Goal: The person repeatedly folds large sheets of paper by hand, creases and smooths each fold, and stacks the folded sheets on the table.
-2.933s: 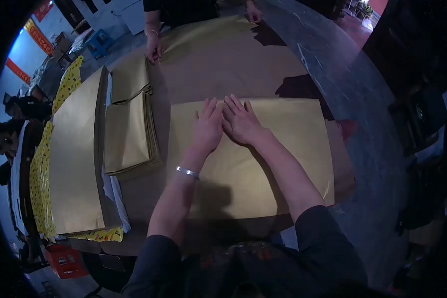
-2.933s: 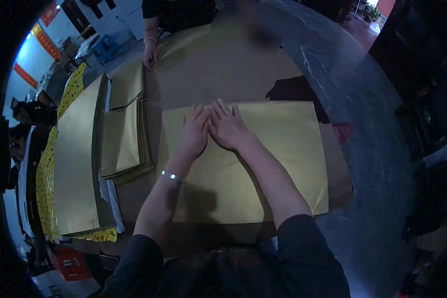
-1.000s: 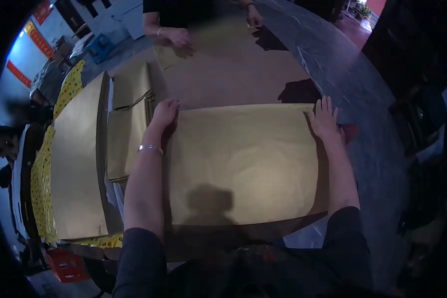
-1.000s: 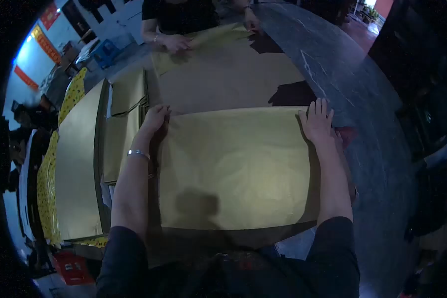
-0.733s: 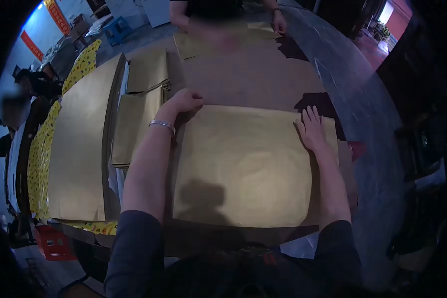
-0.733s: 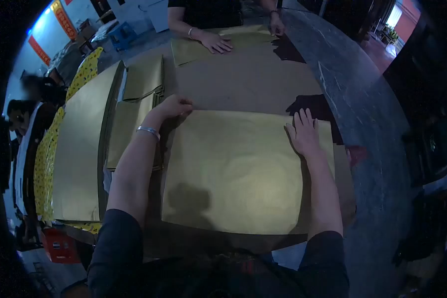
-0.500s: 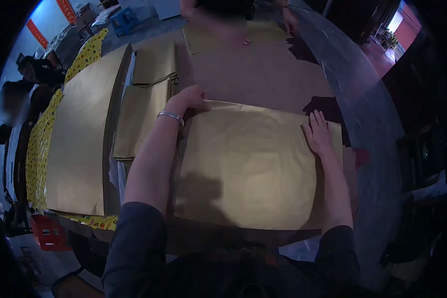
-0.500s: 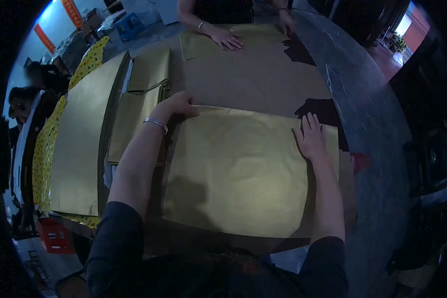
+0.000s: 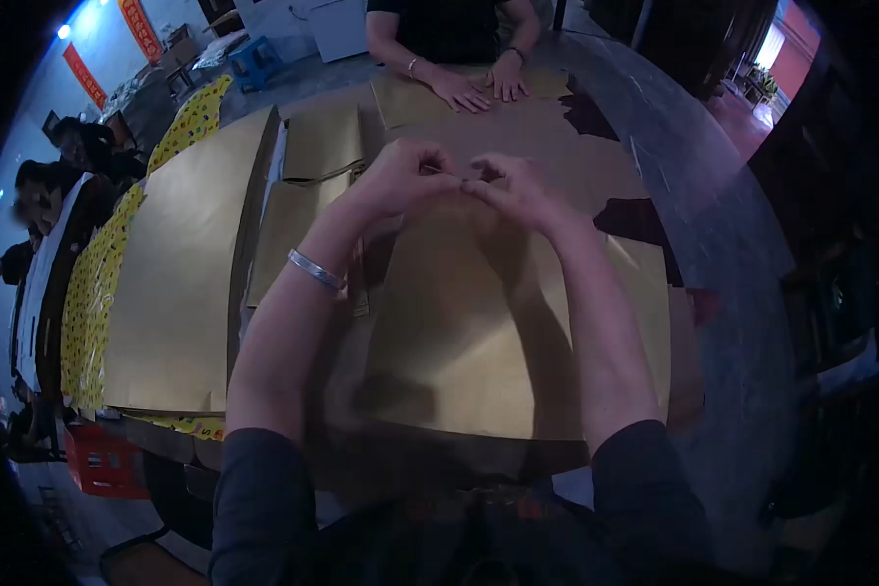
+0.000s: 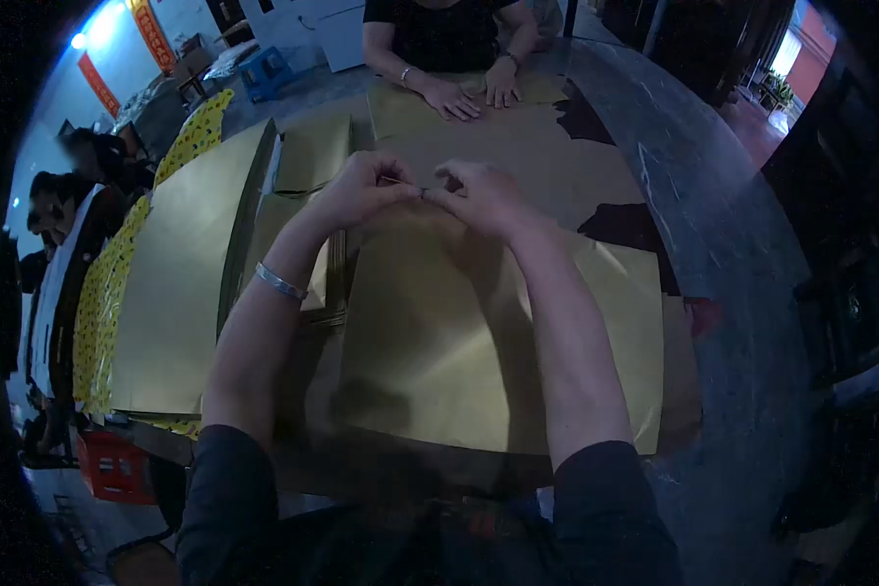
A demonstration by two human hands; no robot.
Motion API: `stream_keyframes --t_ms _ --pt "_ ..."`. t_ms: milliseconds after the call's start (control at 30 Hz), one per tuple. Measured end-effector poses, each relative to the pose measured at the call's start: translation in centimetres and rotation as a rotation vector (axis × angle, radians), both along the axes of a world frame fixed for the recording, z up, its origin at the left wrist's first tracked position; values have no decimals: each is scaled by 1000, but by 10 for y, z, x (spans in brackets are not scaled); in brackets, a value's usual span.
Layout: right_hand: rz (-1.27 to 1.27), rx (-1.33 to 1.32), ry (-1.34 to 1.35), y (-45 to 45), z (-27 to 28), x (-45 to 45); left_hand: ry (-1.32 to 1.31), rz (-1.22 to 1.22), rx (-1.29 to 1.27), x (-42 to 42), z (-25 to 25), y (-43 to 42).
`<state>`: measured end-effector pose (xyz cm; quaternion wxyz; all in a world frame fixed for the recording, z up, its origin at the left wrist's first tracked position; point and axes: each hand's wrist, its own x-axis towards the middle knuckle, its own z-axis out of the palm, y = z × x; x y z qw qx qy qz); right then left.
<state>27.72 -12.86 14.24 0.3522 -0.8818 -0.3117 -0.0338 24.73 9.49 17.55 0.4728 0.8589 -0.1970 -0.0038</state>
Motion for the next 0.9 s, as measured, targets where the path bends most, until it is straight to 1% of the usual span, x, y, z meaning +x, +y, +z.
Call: stream_keyframes --t_ms 67,100,133,200,233,300,333,367,400,433,500,533,567,600,633,667,700,733,800,867,900 --pt "35 5 12 2 25 -8 -156 -61 -14 -10 19 3" --pt "72 11 32 4 37 -16 -179 -7 56 -28 41 3" --pt "78 10 44 3 50 -24 -168 -2 55 -36 46 9" --pt "59 126 -118 -6 74 -39 10 23 -292 -48 51 38" --pt "63 123 -113 -12 82 -43 14 28 -295 -62 46 54" --pt "17 293 -214 -25 100 -44 69 -29 -598 -98 25 87" --pt "22 292 -216 -32 109 -46 129 -28 -677 -113 4 101" --pt "25 345 -286 -38 118 -45 185 -26 -756 -127 -22 112" --pt "29 400 -358 -43 129 -45 173 -92 -853 -139 -52 118" --pt "34 402 -365 -49 140 -47 161 -162 -947 -155 -77 120" --pt "-8 409 -377 -62 158 -50 250 -273 -1186 -191 -103 106" --pt "-9 411 -382 -69 166 -50 259 -290 -1254 -198 -120 97" --pt "-67 402 -394 -77 172 -46 269 -306 -1322 -201 -132 84" --pt "-125 392 -405 -82 176 -45 354 -290 -1377 -199 -134 65" --pt "-127 392 -409 -85 178 -45 399 -133 -1217 -194 -124 46" --pt "-120 459 -409 -88 180 -45 439 18 -1053 -184 -112 29" --pt "-113 524 -409 -93 182 -45 485 88 -1041 -168 -108 18" --pt "-119 519 -417 -101 185 -44 485 76 -1042 -150 -99 6" --pt "-161 397 -428 -120 191 -43 352 165 -1262 -109 -77 -9" --pt "-172 374 -406 -143 199 -34 280 163 -1333 -51 -72 -2" --pt "-172 351 -377 -150 204 -33 207 217 -1235 -35 -53 -3"
